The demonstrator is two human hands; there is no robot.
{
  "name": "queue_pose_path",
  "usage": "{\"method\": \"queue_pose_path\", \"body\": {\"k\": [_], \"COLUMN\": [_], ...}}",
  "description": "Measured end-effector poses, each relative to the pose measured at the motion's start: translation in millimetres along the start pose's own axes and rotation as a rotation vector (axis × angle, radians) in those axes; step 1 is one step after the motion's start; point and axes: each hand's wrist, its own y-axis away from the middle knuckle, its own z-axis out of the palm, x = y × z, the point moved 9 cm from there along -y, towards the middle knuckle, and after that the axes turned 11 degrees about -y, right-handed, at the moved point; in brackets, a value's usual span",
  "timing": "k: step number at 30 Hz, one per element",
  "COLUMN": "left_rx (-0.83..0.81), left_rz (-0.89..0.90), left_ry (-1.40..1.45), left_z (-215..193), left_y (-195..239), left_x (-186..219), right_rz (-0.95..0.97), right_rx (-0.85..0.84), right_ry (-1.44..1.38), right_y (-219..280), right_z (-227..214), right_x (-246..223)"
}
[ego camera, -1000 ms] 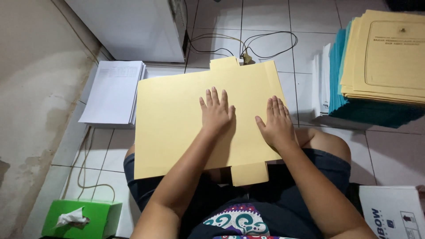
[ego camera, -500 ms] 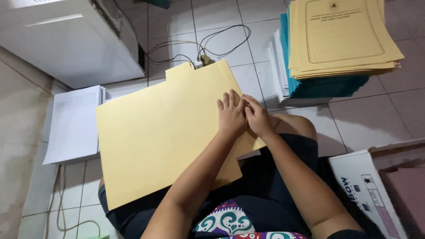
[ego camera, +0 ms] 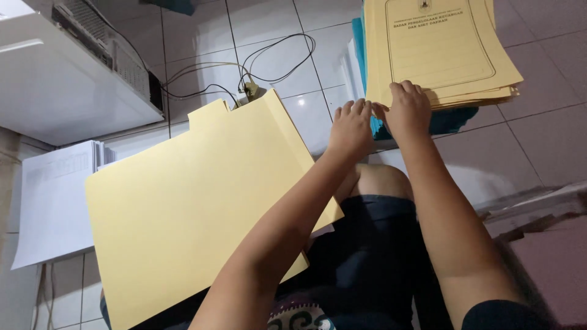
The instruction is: The person sits on the floor and repeatedly folds yellow file folders. They open each folder, fold the top and bottom flaps inward, and press the flaps flat with their hands before placing the folder aside.
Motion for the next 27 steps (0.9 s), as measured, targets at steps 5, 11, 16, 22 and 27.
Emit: {"method": "queue_pose_path", "body": {"k": [5, 11, 16, 22, 27], "left_rx": [0.018, -0.099, -0.161, -0.170, -0.120], "left_rz": [0.067, -0.082, -0.071, -0.071, -0.068], "left_ry": [0.391, 0.592, 0.400, 0.424, 0.422], "left_z": [56.6, 62.6, 23.5, 5.6, 15.5], "left_y": [-21.3, -22.6, -17.8, -8.2, -16.1], "left_x": [16.2, 2.9, 12.0, 17.9, 19.1], "right_rz": [0.096, 0.282, 0.272, 0.075, 0.022], "right_rx": [-0.118, -0.384, -0.365, -0.236, -0.247], "right_ry": [-0.041, -0.143, -0.151, -0.077, -0.039], "right_y": [-6.6, -8.6, 0.1, -11.4, -10.0], "right_z": [8.5, -16.0, -4.6, -6.0, -0.5], "right_x": [13.5, 15.7, 34.5, 33.2, 35.7]}}
